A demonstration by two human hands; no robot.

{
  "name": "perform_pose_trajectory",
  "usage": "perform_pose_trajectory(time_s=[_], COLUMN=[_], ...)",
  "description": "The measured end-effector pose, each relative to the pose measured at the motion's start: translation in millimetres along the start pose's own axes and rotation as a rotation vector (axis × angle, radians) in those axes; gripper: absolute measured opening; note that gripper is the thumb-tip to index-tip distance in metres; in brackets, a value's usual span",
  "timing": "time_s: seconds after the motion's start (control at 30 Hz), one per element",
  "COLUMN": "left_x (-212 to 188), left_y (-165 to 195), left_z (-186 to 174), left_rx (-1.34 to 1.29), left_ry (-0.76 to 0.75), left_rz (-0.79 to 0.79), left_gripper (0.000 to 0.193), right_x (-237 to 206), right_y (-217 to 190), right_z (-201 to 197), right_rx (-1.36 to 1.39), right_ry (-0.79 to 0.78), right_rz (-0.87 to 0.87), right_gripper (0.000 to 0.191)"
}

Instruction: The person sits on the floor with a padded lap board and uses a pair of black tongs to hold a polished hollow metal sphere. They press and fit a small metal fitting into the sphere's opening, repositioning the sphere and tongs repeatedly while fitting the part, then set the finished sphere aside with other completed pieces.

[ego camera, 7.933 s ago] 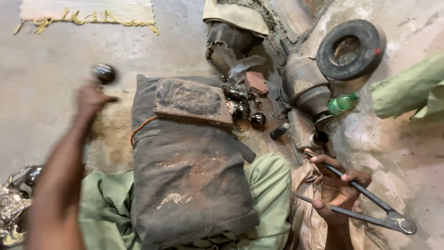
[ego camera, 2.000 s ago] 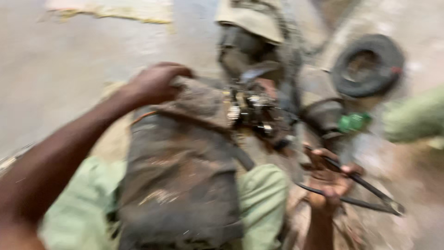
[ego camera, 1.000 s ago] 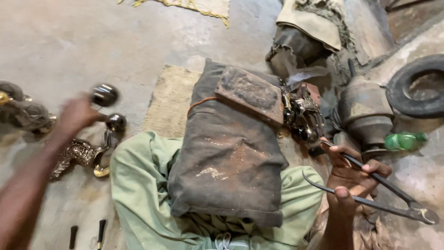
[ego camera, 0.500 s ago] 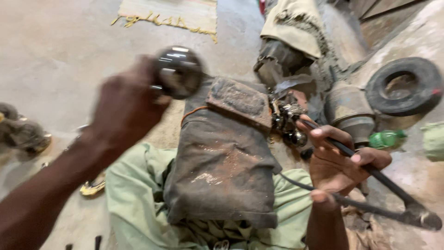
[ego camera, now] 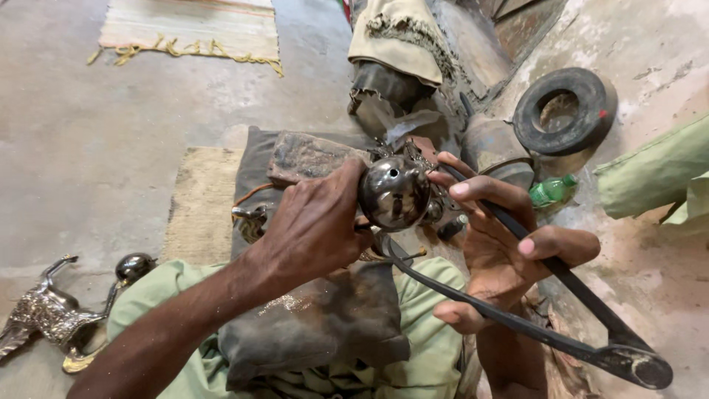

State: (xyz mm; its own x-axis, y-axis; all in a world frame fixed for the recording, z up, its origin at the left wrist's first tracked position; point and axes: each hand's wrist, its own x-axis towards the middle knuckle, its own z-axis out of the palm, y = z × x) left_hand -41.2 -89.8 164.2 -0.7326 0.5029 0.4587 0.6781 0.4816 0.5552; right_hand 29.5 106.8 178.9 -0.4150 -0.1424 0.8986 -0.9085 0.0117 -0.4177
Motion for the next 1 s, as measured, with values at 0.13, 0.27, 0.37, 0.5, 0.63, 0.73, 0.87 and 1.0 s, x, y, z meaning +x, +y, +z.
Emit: perform_pose_trajectory(time_s=[0.13, 0.27, 0.37, 0.5, 0.63, 0.73, 0.87, 1.0], left_x=[6, 7, 5, 3, 2, 1, 0, 0], left_y=[-1, -3, -5, -9, -12, -13, -16, -20], left_z=[4, 2, 1, 0, -2, -3, -1, 7], left_rx=[-0.008, -0.03, -0.041, -0.056, -0.066, -0.076, -0.095, -0.051], left_ry=[-0.049, -0.048, -0.017, -0.009, 0.015, 0.036, 0.039, 0.103], left_rz=[-0.031, -0.016, 0.008, 0.003, 0.011, 0.024, 0.01, 0.038], left_gripper=[0.051, 0.054, 0.055, 0.056, 0.053, 0.053, 0.052, 0.055], right_x=[-2, 0, 4, 5, 4, 5, 8, 11], right_y=[10, 12, 19, 21, 19, 20, 24, 28], right_z=[-8, -7, -4, -2, 2, 4, 3, 0], right_rx=[-0.026, -0.051, -0.054, -0.066, -0.064, -0.054, -0.077, -0.137], right_ry=[-0.032, -0.053, -0.051, -0.065, -0.064, -0.058, -0.086, -0.12], right_rz=[-0.027, -0.022, -0.103, -0.068, -0.05, -0.035, -0.05, -0.07], right_gripper=[0.076, 0.076, 0.076, 0.077, 0.077, 0.077, 0.078, 0.08])
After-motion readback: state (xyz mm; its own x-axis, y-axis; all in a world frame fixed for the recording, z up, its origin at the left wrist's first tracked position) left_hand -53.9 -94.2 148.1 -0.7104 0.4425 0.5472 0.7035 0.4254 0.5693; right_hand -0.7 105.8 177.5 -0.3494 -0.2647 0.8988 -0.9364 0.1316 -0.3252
